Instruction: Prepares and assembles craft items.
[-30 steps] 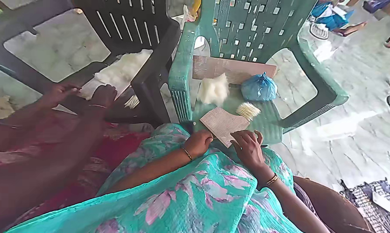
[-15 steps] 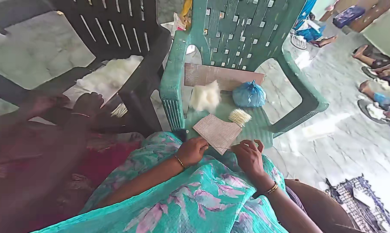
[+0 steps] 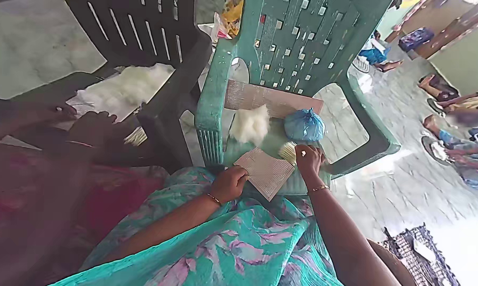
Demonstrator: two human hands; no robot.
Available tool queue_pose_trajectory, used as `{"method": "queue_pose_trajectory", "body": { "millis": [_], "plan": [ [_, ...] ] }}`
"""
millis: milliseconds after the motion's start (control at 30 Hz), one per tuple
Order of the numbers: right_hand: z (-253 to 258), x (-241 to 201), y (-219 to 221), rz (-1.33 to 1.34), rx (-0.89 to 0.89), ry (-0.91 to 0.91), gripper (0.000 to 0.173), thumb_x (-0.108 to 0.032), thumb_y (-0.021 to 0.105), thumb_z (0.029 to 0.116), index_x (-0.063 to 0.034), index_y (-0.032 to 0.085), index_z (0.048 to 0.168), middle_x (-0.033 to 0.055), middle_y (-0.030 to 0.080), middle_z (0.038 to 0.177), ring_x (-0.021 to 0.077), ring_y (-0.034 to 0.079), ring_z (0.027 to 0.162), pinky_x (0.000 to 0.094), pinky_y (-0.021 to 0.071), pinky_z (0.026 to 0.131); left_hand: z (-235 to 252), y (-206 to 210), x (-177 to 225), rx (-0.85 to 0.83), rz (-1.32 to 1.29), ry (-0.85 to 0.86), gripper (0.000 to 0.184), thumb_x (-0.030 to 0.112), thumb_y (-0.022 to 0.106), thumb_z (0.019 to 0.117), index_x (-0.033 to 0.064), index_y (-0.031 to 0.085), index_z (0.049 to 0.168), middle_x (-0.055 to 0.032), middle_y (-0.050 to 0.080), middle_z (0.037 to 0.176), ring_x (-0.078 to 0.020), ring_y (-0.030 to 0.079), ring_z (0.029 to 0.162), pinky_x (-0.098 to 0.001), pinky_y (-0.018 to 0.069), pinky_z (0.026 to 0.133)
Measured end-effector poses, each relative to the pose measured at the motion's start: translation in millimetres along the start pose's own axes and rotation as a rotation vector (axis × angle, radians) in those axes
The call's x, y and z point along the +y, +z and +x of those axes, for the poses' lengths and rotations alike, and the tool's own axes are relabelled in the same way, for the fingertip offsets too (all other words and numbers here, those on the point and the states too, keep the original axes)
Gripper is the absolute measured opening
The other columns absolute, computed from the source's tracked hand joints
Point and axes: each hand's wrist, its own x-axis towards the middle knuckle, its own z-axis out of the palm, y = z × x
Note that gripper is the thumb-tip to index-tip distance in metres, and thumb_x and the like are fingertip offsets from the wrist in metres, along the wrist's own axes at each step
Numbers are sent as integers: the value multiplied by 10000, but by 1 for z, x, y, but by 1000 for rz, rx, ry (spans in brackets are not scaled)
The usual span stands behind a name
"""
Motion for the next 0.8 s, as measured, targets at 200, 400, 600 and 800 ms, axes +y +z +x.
{"method": "queue_pose_trajectory", "body": {
  "millis": [200,400,600,800],
  "plan": [
    [3,10,-3,-9,-36,92,242,-238,602,1023,-128,763,1168,150,698,1244,399,554,1276,680,318,1065,3,3,-7,136,6,69,274,142,518,1020,-33,729,1027,-196,724,1007,-326,717,959,-471,576,878],
    [-8,24,-17,-48,28,-53,277,-96,549,1016,-118,753,1202,186,682,1263,437,522,1316,674,345,1064,8,9,-11,197,-8,50,267,151,529,1015,-9,742,1028,-168,726,972,-298,714,932,-452,579,857],
    [-13,37,-10,-127,-106,-107,467,54,504,955,-207,740,1262,162,619,1390,441,487,1353,687,324,1084,12,11,-15,235,-2,68,275,168,522,1014,5,744,1008,-151,722,935,-266,712,885,-411,583,824],
    [8,10,-20,6,66,-167,361,-12,471,1016,-117,729,1246,222,599,1378,472,491,1332,685,350,1067,14,16,-17,260,-49,85,270,152,523,1010,-11,738,1014,-165,723,938,-274,715,871,-407,588,812]
  ]
}}
